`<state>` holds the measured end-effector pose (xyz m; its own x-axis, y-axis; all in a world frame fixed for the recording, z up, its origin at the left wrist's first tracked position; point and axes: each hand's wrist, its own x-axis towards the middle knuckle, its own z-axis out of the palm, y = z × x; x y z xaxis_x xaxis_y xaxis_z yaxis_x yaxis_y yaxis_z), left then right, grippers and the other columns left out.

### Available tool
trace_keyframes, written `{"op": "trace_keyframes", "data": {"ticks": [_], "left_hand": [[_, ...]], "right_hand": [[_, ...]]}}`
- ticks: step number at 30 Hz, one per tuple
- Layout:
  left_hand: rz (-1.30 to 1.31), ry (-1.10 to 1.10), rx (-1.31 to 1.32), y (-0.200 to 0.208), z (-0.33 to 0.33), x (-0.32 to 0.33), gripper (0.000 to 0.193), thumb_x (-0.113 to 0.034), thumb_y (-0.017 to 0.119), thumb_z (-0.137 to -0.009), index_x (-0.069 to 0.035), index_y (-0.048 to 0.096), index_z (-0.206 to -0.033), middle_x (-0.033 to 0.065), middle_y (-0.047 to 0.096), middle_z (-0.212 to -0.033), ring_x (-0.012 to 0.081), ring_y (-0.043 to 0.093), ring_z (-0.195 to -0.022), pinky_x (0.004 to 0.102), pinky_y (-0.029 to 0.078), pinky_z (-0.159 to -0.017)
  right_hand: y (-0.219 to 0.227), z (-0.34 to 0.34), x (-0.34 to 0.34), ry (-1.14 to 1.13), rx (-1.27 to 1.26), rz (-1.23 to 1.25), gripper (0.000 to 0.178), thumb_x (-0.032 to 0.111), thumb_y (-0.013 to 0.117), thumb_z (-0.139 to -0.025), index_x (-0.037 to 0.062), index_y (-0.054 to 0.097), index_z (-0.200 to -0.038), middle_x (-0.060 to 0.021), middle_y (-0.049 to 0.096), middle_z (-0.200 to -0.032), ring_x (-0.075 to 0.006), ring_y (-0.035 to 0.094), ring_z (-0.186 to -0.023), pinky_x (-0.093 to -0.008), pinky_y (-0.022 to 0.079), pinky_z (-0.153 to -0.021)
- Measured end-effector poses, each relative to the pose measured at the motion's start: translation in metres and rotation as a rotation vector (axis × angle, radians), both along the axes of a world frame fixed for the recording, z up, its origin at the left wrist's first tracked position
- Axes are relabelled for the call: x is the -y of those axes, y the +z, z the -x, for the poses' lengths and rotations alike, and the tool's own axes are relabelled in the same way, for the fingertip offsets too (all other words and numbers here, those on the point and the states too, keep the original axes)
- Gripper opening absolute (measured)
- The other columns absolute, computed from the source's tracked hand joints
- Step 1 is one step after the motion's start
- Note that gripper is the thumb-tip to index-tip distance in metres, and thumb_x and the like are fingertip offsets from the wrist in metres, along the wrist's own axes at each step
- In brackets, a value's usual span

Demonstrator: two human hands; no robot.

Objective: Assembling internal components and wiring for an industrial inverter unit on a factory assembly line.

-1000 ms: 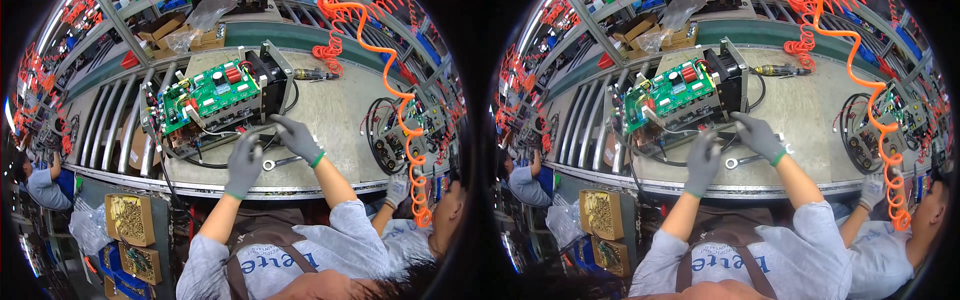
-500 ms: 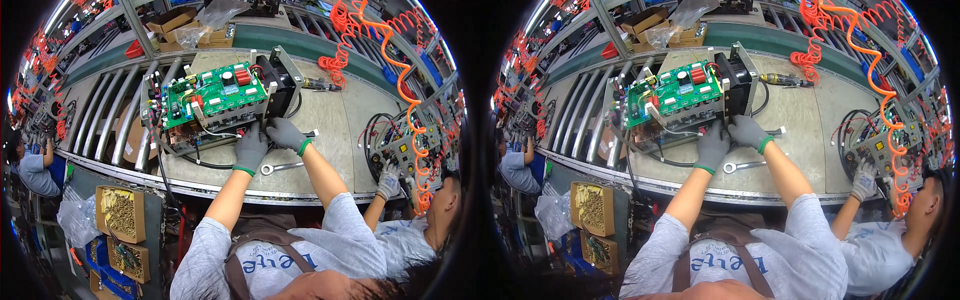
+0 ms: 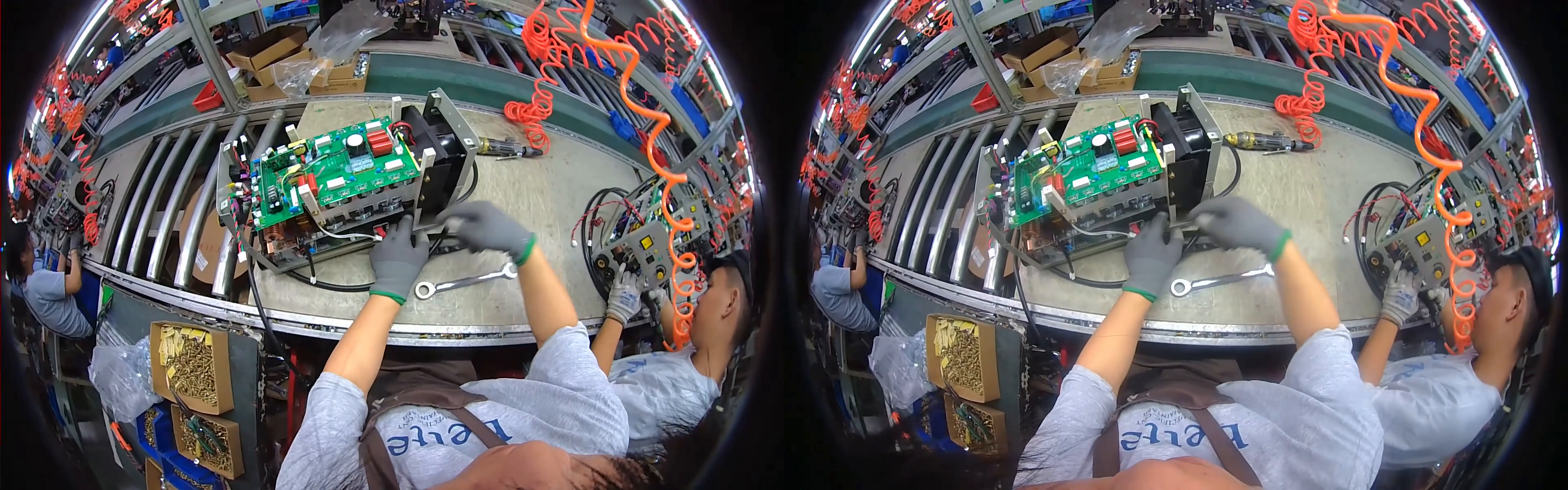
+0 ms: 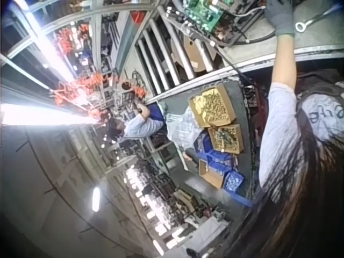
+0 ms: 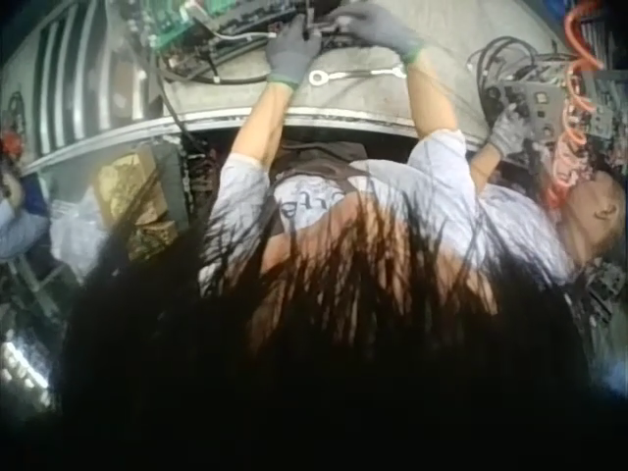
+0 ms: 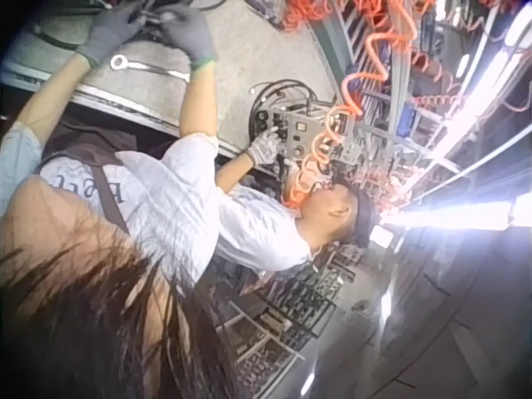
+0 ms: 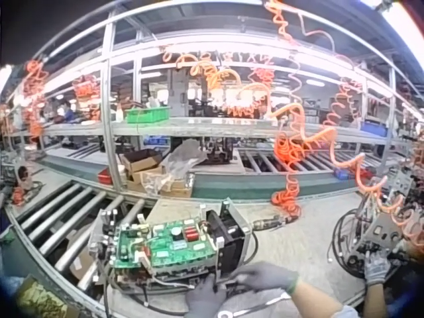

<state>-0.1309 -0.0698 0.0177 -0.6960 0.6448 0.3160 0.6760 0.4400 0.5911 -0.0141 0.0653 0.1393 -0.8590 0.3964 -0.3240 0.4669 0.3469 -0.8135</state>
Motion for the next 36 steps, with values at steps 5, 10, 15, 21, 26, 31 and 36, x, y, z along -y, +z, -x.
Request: {"op": "trace_keyframes", "data": {"ticks": [5, 10, 15, 21, 26, 31, 36], "left_hand": [[-0.117, -0.040, 0.072, 0.017, -0.020, 0.010, 0.041, -0.028, 0.062, -0.081, -0.011, 0.059, -0.118, 0.0112, 0.064, -0.111, 0.0280, 0.067, -0.079, 0.0414, 0.054, -0.069], [-0.206, -0.127, -0.150, 0.044, -0.042, 0.088, 0.035, -0.018, 0.066, -0.078, -0.011, 0.063, -0.112, 0.0097, 0.064, -0.112, 0.0257, 0.066, -0.083, 0.0359, 0.054, -0.070], [-0.021, 0.059, -0.257, 0.076, -0.025, 0.196, 0.028, -0.012, 0.068, -0.075, -0.008, 0.067, -0.103, 0.0077, 0.068, -0.094, 0.0235, 0.065, -0.077, 0.0324, 0.053, -0.065], [0.300, 0.845, -0.207, 0.104, 0.030, 0.321, 0.026, -0.024, 0.062, -0.085, -0.014, 0.066, -0.108, 0.0093, 0.067, -0.101, 0.0279, 0.065, -0.092, 0.0385, 0.053, -0.078], [0.803, 0.841, 0.149, 0.124, 0.078, 0.376, 0.045, -0.039, 0.068, -0.078, -0.011, 0.064, -0.113, 0.0147, 0.066, -0.110, 0.0312, 0.065, -0.097, 0.0414, 0.050, -0.088], [0.643, 0.690, 0.384, 0.083, 0.104, 0.424, 0.040, -0.036, 0.070, -0.078, -0.003, 0.067, -0.100, 0.0157, 0.070, -0.097, 0.0271, 0.068, -0.090, 0.0361, 0.051, -0.081], [0.278, 0.784, 0.484, 0.083, 0.085, 0.413, 0.022, -0.022, 0.068, -0.083, -0.001, 0.068, -0.091, 0.0102, 0.069, -0.073, 0.0178, 0.068, -0.059, 0.0309, 0.053, -0.065]], "right_hand": [[-0.034, -0.006, -0.137, -0.296, -0.117, -0.989, 0.032, 0.021, 0.056, -0.083, 0.0121, 0.063, -0.114, -0.0145, 0.068, -0.105, -0.0315, 0.065, -0.097, -0.0414, 0.051, -0.081], [-0.069, 0.034, -0.223, -0.117, 0.228, -1.371, 0.058, 0.040, 0.061, -0.081, 0.0137, 0.051, -0.132, -0.0142, 0.055, -0.132, -0.0340, 0.055, -0.117, -0.0441, 0.042, -0.098], [-0.058, 0.044, -0.264, 0.079, 0.392, -0.979, 0.060, 0.048, 0.065, -0.079, 0.0045, 0.062, -0.120, -0.0199, 0.065, -0.116, -0.0335, 0.062, -0.107, -0.0415, 0.048, -0.091], [-0.110, 0.008, -0.264, -0.107, 0.120, -0.944, 0.056, 0.046, 0.060, -0.084, 0.0004, 0.051, -0.114, -0.0292, 0.061, -0.110, -0.0461, 0.057, -0.106, -0.0490, 0.045, -0.089], [-0.128, -0.023, -0.269, -0.200, 0.288, -0.760, 0.055, 0.046, 0.057, -0.088, -0.0025, 0.053, -0.113, -0.0282, 0.064, -0.103, -0.0419, 0.061, -0.099, -0.0448, 0.046, -0.084], [-0.103, -0.074, -0.208, -0.451, -0.018, 0.065, 0.040, 0.045, 0.056, -0.090, 0.0053, 0.063, -0.094, -0.0020, 0.060, -0.070, -0.0125, 0.056, -0.057, -0.0271, 0.043, -0.051], [-0.020, -0.115, -0.051, -0.644, -0.264, 0.162, 0.026, 0.033, 0.054, -0.092, 0.0082, 0.058, -0.099, 0.0024, 0.050, -0.068, -0.0071, 0.049, -0.055, -0.0220, 0.039, -0.048]]}}
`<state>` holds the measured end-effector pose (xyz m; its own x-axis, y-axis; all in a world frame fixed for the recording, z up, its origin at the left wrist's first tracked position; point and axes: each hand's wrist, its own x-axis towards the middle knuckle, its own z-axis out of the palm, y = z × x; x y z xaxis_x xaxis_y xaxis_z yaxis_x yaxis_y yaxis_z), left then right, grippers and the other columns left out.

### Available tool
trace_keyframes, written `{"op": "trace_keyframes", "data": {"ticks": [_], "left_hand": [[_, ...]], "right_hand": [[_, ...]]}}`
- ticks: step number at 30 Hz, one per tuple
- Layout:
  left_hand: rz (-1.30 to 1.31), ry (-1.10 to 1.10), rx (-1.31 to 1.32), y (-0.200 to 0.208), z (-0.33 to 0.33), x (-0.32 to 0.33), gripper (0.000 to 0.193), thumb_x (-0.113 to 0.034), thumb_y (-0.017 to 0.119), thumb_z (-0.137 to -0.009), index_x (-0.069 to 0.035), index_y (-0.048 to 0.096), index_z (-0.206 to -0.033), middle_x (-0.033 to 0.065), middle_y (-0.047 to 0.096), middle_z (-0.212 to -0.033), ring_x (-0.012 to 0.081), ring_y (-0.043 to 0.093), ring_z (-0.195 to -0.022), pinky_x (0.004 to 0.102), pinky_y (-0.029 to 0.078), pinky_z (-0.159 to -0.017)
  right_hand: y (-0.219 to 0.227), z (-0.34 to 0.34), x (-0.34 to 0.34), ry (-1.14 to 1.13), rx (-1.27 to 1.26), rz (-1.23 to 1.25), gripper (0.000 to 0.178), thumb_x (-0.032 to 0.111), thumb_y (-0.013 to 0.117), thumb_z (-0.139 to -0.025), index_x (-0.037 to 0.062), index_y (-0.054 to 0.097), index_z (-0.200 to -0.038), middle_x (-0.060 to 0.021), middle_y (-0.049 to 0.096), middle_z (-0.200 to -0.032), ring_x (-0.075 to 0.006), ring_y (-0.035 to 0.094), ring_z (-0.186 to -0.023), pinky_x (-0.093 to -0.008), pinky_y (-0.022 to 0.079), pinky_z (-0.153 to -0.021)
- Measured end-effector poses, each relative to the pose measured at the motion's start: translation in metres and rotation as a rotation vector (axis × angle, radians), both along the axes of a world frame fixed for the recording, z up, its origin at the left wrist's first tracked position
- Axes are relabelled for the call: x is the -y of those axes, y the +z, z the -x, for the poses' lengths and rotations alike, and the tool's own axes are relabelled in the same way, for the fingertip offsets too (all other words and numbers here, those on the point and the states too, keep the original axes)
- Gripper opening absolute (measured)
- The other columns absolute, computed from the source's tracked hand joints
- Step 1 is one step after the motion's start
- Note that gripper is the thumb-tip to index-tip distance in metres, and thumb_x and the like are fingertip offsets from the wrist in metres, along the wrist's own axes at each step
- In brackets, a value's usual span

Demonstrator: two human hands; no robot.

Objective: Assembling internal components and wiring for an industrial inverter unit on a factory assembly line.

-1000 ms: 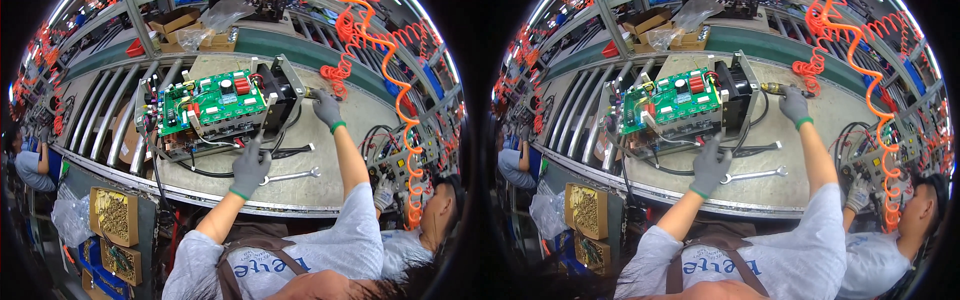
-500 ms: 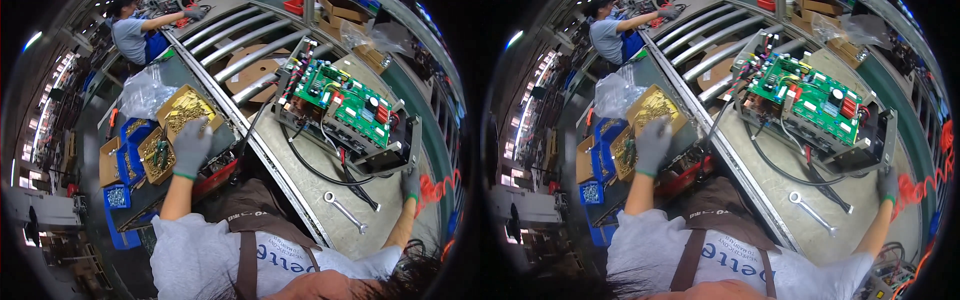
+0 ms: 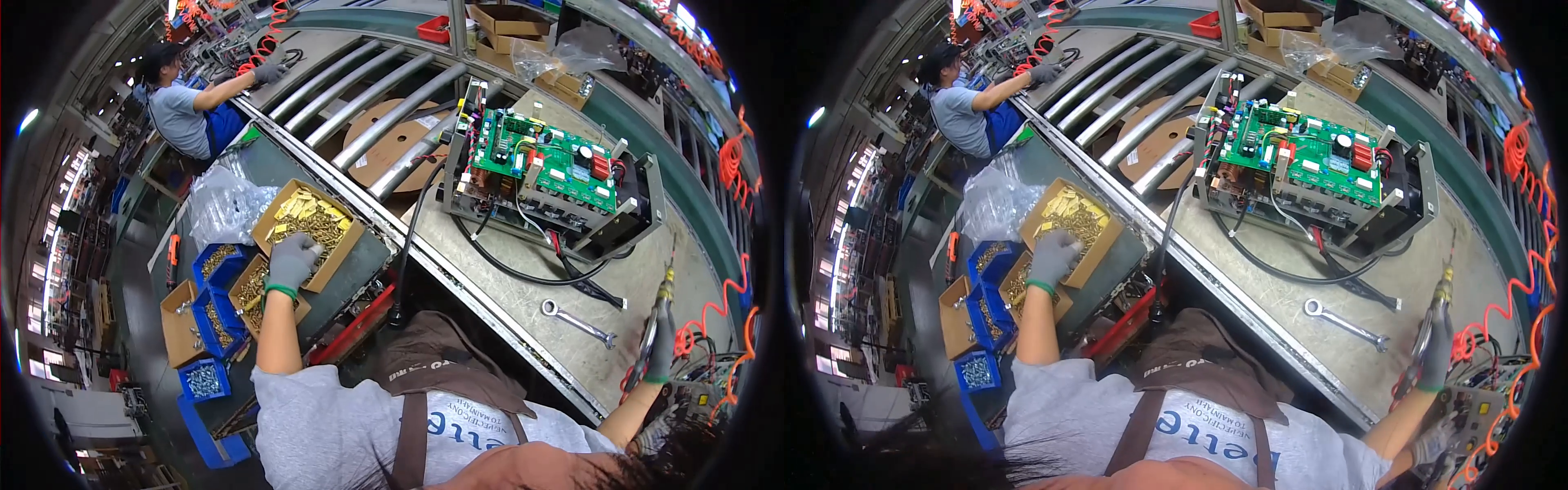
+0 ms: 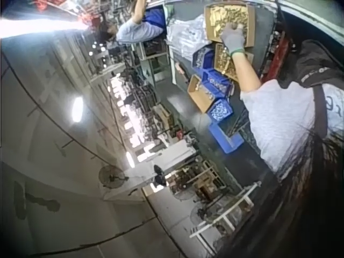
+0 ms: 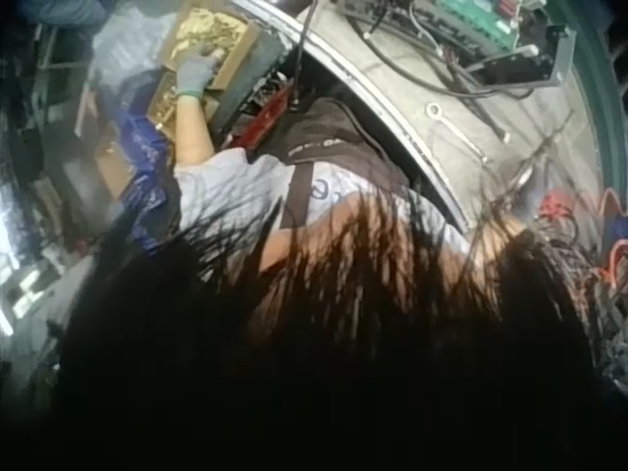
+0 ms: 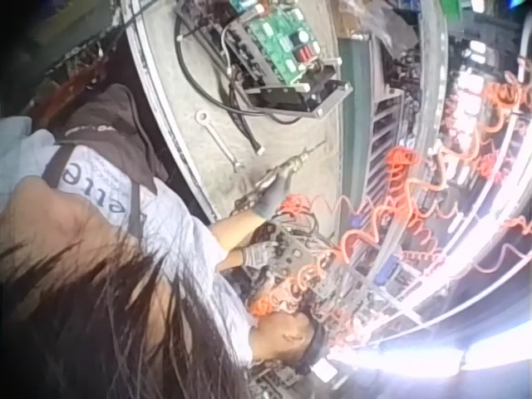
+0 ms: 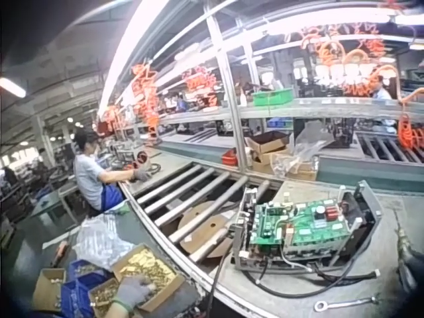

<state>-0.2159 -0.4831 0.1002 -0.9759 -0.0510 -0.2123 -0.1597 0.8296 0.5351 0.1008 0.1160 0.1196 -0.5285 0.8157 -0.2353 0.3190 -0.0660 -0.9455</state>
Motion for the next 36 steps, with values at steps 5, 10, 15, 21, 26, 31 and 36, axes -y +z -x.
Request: {"op": "trace_keyframes", "data": {"ticks": [5, 10, 15, 21, 26, 31, 36], "left_hand": [[0.010, 0.017, -0.103, 0.002, -0.010, 0.002, 0.027, -0.030, 0.064, -0.085, -0.006, 0.070, -0.096, 0.0111, 0.071, -0.082, 0.0231, 0.069, -0.073, 0.0339, 0.052, -0.074], [0.327, -0.049, -0.181, -0.011, -0.009, 0.019, 0.031, -0.038, 0.058, -0.087, -0.017, 0.072, -0.104, 0.0092, 0.070, -0.101, 0.0294, 0.064, -0.100, 0.0407, 0.049, -0.087], [0.221, -0.043, -0.333, 0.024, -0.023, -0.042, 0.026, -0.031, 0.065, -0.086, -0.012, 0.068, -0.105, 0.0115, 0.070, -0.096, 0.0268, 0.069, -0.083, 0.0374, 0.054, -0.073], [-1.130, -0.428, 0.315, -0.015, -0.094, -0.190, 0.032, -0.009, 0.062, -0.091, 0.001, 0.060, -0.121, 0.0092, 0.066, -0.098, 0.0151, 0.066, -0.079, 0.0250, 0.058, -0.068], [-1.199, -0.433, 0.621, -0.026, -0.100, -0.247, 0.033, -0.030, 0.062, -0.093, 0.000, 0.065, -0.106, 0.0028, 0.062, -0.080, 0.0058, 0.056, -0.061, 0.0189, 0.045, -0.051], [-1.112, -0.571, 0.778, -0.022, -0.090, -0.264, 0.037, -0.034, 0.062, -0.093, 0.001, 0.065, -0.104, 0.0018, 0.061, -0.075, 0.0046, 0.054, -0.057, 0.0180, 0.044, -0.049], [-0.970, -0.776, 0.802, -0.014, -0.071, -0.268, 0.037, -0.031, 0.062, -0.093, 0.003, 0.065, -0.108, 0.0033, 0.064, -0.079, 0.0056, 0.057, -0.059, 0.0180, 0.046, -0.050]], "right_hand": [[0.010, -0.058, 0.084, -0.001, -0.142, -0.118, 0.024, 0.019, 0.052, -0.089, 0.0074, 0.054, -0.109, 0.0015, 0.048, -0.073, -0.0055, 0.045, -0.054, -0.0215, 0.034, -0.044], [0.037, -0.049, 0.164, 0.330, -0.092, 0.073, 0.047, 0.011, 0.057, -0.083, 0.0013, 0.048, -0.127, -0.0020, 0.054, -0.083, -0.0083, 0.050, -0.061, -0.0208, 0.042, -0.051], [-0.004, -0.044, 0.190, 0.681, 0.090, -0.132, 0.060, 0.020, 0.074, -0.075, -0.0011, 0.051, -0.127, -0.0073, 0.059, -0.108, -0.0187, 0.056, -0.099, -0.0327, 0.046, -0.083], [0.004, -0.005, 0.218, 0.959, 0.258, -0.246, 0.054, 0.039, 0.071, -0.080, 0.0010, 0.056, -0.115, -0.0179, 0.063, -0.095, -0.0277, 0.063, -0.088, -0.0368, 0.048, -0.079], [0.009, -0.032, 0.217, 0.785, 0.280, -0.165, 0.050, 0.033, 0.071, -0.083, 0.0025, 0.053, -0.118, -0.0147, 0.061, -0.088, -0.0218, 0.059, -0.079, -0.0335, 0.047, -0.073], [-0.002, -0.045, 0.214, 0.744, 0.220, -0.144, 0.048, 0.031, 0.069, -0.084, 0.0021, 0.052, -0.118, -0.0111, 0.060, -0.087, -0.0170, 0.056, -0.078, -0.0320, 0.047, -0.072], [-0.014, -0.050, 0.207, 0.719, 0.087, 0.026, 0.043, 0.027, 0.066, -0.087, 0.0010, 0.052, -0.119, -0.0047, 0.057, -0.089, -0.0122, 0.051, -0.079, -0.0293, 0.046, -0.073]]}}
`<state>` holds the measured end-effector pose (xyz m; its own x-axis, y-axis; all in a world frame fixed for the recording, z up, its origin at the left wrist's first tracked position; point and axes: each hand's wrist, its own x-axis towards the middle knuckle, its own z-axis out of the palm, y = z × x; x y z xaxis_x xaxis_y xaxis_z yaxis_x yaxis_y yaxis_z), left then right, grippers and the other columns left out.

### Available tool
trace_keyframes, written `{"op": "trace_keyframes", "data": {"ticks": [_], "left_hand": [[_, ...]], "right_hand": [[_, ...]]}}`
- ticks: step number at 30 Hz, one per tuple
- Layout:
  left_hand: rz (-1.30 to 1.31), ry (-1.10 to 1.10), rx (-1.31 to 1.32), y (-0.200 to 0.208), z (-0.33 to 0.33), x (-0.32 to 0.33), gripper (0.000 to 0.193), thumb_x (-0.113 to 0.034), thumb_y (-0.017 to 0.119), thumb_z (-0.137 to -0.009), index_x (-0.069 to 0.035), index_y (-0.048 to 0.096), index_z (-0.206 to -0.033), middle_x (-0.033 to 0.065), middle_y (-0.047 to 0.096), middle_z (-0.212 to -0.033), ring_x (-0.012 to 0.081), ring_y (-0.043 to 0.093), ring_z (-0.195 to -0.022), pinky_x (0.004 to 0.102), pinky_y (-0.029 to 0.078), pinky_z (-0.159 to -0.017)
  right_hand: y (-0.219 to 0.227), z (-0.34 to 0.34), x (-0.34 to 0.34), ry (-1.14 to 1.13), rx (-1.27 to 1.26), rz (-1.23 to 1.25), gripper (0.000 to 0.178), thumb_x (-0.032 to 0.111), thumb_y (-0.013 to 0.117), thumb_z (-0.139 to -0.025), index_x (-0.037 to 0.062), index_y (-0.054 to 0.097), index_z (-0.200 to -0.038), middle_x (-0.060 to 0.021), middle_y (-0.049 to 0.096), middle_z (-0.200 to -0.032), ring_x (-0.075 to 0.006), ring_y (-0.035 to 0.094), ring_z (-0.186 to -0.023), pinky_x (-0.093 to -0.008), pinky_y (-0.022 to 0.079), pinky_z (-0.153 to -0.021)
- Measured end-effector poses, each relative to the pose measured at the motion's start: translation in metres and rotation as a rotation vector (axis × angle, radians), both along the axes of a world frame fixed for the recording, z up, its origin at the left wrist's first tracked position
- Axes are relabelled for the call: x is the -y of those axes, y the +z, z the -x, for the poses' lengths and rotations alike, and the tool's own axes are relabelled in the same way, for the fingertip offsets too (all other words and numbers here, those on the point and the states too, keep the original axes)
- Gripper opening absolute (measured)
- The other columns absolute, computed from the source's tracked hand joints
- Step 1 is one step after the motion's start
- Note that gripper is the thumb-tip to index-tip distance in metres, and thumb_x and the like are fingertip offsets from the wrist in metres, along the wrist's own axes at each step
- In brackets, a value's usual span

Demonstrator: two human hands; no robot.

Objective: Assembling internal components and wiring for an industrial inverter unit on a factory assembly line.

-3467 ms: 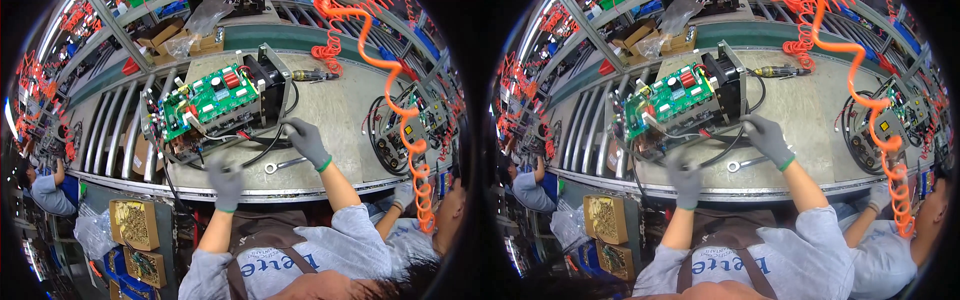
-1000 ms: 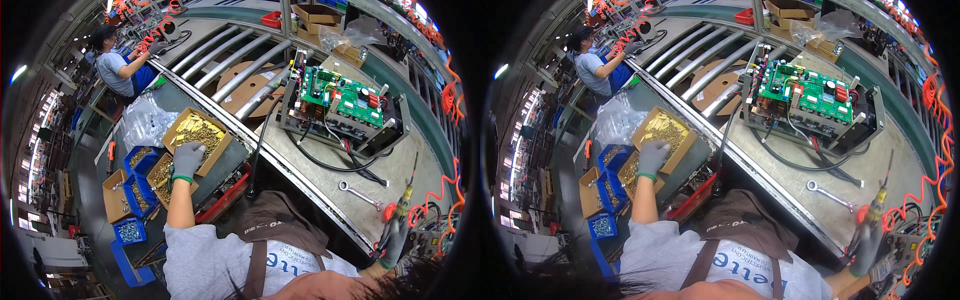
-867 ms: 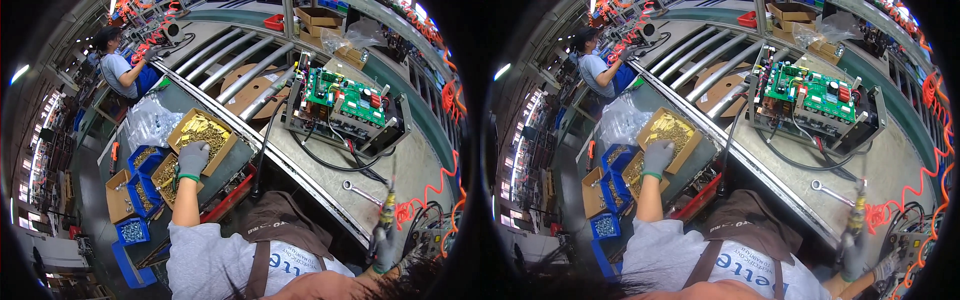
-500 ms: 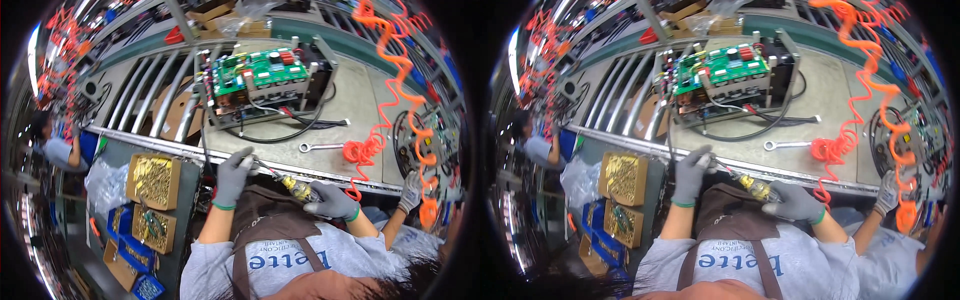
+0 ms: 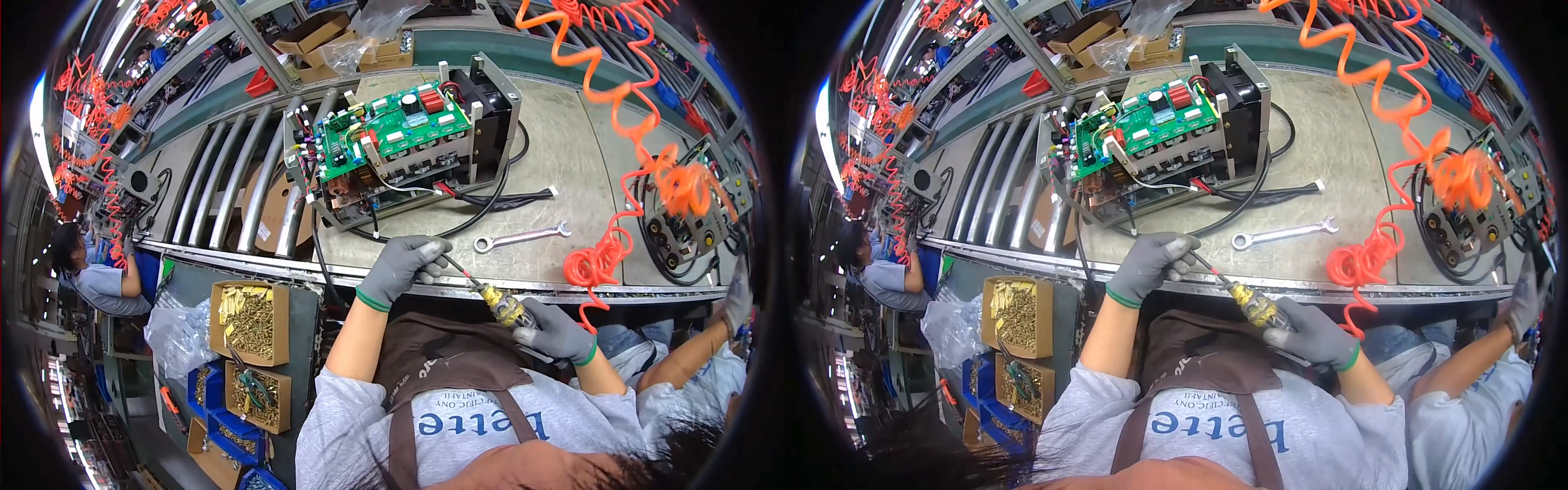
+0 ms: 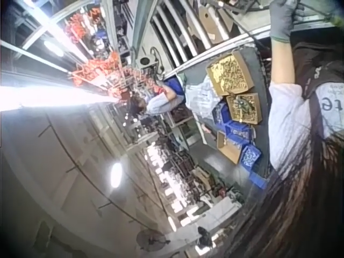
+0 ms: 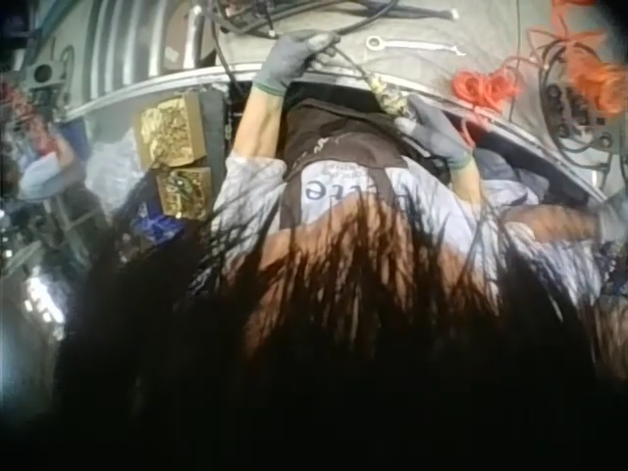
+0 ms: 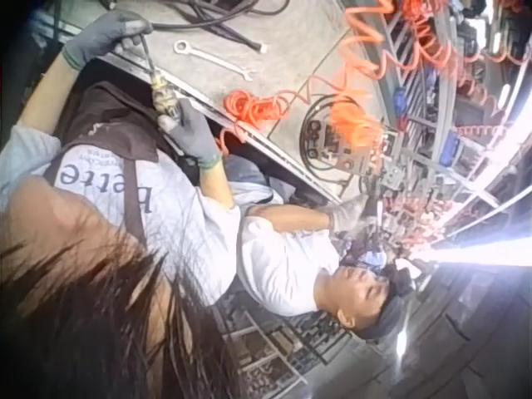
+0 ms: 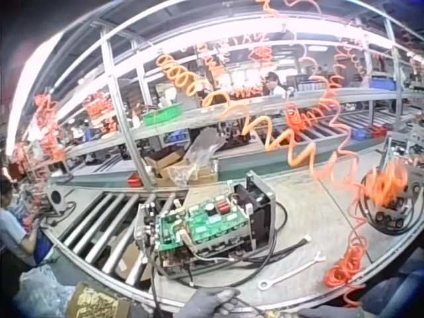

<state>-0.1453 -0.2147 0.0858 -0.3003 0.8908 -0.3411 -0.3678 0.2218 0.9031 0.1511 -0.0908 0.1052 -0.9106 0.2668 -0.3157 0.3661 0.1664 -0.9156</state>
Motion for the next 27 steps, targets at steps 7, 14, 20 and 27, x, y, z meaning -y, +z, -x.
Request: {"op": "trace_keyframes", "data": {"ticks": [7, 14, 20, 27], "left_hand": [[-0.051, 0.020, -0.367, 0.012, -0.012, -0.044, 0.042, -0.035, 0.060, -0.094, 0.000, 0.062, -0.116, 0.0051, 0.066, -0.096, 0.0082, 0.061, -0.069, 0.0209, 0.046, -0.057], [-0.158, 0.306, -1.497, -0.042, -0.016, -0.108, 0.034, -0.030, 0.052, -0.092, -0.007, 0.059, -0.117, 0.0151, 0.063, -0.116, 0.0338, 0.066, -0.089, 0.0425, 0.054, -0.075], [0.155, 0.038, -1.387, -0.028, -0.006, -0.111, 0.039, -0.028, 0.054, -0.090, -0.007, 0.057, -0.122, 0.0125, 0.068, -0.107, 0.0333, 0.065, -0.095, 0.0434, 0.051, -0.084], [0.095, 0.233, -1.220, -0.053, -0.008, -0.136, 0.046, -0.024, 0.055, -0.084, -0.012, 0.051, -0.129, 0.0190, 0.067, -0.098, 0.0387, 0.065, -0.084, 0.0474, 0.052, -0.075]], "right_hand": [[-0.002, 0.007, -0.004, -0.171, -0.076, -0.010, 0.031, 0.027, 0.061, -0.091, 0.0008, 0.054, -0.106, -0.0047, 0.060, -0.085, -0.0120, 0.057, -0.076, -0.0290, 0.048, -0.069], [0.011, 0.028, -0.027, -0.400, 0.095, 0.261, 0.029, 0.031, 0.055, -0.094, 0.0027, 0.053, -0.093, -0.0029, 0.056, -0.072, -0.0088, 0.053, -0.054, -0.0245, 0.043, -0.048], [0.011, 0.044, -0.038, -0.445, 0.110, 0.414, 0.035, 0.038, 0.056, -0.092, 0.0041, 0.054, -0.090, -0.0018, 0.054, -0.066, -0.0093, 0.052, -0.049, -0.0237, 0.042, -0.044], [0.007, 0.055, -0.051, -0.420, 0.103, 0.418, 0.035, 0.038, 0.056, -0.093, 0.0030, 0.053, -0.094, -0.0021, 0.056, -0.068, -0.0089, 0.052, -0.048, -0.0225, 0.041, -0.041]]}}
